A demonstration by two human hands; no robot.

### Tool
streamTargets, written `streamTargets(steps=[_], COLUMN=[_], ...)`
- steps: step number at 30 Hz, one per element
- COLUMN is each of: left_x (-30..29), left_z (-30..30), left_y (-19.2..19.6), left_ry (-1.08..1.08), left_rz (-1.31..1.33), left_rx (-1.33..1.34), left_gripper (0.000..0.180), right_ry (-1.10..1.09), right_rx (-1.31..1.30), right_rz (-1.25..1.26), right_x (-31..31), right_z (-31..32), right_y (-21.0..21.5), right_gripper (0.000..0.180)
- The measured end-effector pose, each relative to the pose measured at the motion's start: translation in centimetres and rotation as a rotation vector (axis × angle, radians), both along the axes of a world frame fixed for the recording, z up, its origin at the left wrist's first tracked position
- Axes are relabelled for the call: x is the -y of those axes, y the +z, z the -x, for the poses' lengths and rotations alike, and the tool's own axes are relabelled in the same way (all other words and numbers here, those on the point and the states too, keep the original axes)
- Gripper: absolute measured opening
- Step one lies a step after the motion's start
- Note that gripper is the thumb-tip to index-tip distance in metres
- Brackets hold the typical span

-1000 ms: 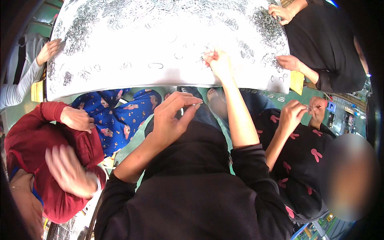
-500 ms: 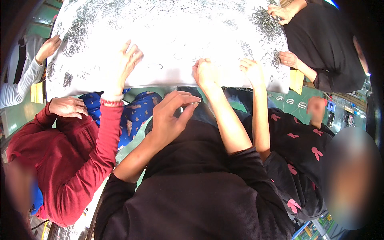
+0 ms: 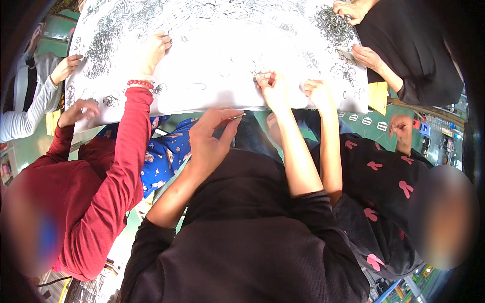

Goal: The person assembles small metal keychains by hand at a shared table with several coworkers. They pick up individual metal pieces, link them together, and occasionally lift the assembled chains to hang them on a nearby rack. The task is repetitive and performed one at a time.

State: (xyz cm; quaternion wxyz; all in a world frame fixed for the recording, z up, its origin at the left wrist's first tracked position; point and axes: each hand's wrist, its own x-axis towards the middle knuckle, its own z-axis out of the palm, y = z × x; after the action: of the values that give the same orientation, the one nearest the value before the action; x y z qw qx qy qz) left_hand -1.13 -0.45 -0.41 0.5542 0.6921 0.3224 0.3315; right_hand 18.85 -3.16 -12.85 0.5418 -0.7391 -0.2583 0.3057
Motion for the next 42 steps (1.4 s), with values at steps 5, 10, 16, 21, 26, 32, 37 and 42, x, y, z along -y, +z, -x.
streamTargets(steps=[5, 10, 16, 21, 26, 32, 37, 42], left_x=[0.3, 0.5, 0.6, 0.5, -4.6, -15.5, -18.4, -19.7], left_z=[-0.5, -0.7, -1.2, -1.3, -1.6, -6.7, -8.9, -8.5], left_y=[-0.3, -0.2, 0.4, 0.3, -2.8, -10.3, -14.5, -12.7], left_ry=[0.028, 0.002, 0.007, -0.071, -0.020, 0.257, 0.244, 0.180], left_rz=[0.103, 0.133, 0.082, 0.015, -0.240, -0.319, -0.815, -0.842], left_rx=[0.048, 0.062, 0.084, 0.082, -0.136, -0.465, -0.800, -0.973], left_gripper=[0.015, 0.014, 0.013, 0.013, 0.015, 0.022, 0.025, 0.025], right_ry=[0.023, -0.070, -0.037, -0.038, -0.002, 0.039, 0.067, 0.088], right_rx=[-0.289, -0.427, -0.235, -0.026, 0.095, 0.105, 0.161, 0.276], right_rz=[-0.209, -0.427, -0.521, -0.592, -0.633, -0.614, -0.590, -0.520], right_x=[3.6, 7.1, 6.7, 6.2, 6.7, 7.1, 7.3, 7.4], right_z=[1.6, 6.6, 8.6, 8.5, 8.2, 7.8, 7.7, 7.5], right_y=[7.3, 13.1, 13.5, 12.7, 12.9, 12.5, 11.7, 11.5], right_gripper=[0.014, 0.024, 0.029, 0.030, 0.032, 0.030, 0.029, 0.031])
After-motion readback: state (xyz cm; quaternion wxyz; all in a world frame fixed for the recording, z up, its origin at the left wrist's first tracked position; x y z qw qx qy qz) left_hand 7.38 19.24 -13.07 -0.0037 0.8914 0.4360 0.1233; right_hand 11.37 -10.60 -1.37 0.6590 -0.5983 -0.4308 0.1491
